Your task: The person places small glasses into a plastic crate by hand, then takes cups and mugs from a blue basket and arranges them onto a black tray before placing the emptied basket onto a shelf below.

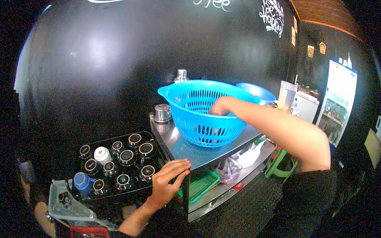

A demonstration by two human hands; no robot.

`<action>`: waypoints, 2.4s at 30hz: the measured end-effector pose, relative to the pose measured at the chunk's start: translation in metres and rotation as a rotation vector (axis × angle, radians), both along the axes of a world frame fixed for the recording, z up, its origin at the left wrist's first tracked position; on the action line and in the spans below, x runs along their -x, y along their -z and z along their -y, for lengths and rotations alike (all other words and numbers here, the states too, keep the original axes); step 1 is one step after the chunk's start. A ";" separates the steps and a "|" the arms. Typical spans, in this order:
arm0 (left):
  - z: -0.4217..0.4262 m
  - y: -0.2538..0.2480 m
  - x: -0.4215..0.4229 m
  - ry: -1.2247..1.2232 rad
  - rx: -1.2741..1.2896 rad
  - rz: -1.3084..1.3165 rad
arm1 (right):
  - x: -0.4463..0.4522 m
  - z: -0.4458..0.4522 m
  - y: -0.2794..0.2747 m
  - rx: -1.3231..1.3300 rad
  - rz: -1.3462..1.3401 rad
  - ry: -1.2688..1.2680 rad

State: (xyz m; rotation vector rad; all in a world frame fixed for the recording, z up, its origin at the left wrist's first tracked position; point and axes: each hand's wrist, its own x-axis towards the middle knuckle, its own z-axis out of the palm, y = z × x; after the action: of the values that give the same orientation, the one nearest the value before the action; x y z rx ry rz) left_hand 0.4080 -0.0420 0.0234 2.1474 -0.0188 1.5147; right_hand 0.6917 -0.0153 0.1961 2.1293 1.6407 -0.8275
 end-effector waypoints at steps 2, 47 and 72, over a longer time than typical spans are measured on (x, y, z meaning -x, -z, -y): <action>0.002 0.000 -0.001 -0.019 0.000 -0.010 | 0.003 0.001 0.003 -0.027 0.031 0.078; -0.033 -0.036 0.282 -1.057 0.150 0.074 | 0.400 -0.067 0.001 -1.147 -0.300 -0.754; -0.148 0.038 0.441 -1.565 0.467 -0.083 | 0.526 -0.131 0.119 -0.820 -0.153 -1.072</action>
State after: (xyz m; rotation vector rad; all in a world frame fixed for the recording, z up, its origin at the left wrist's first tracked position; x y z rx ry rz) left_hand -0.0326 0.1064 -0.0144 1.6660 2.1833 1.7242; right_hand 0.1660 0.1159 0.0771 1.0969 3.0550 0.0680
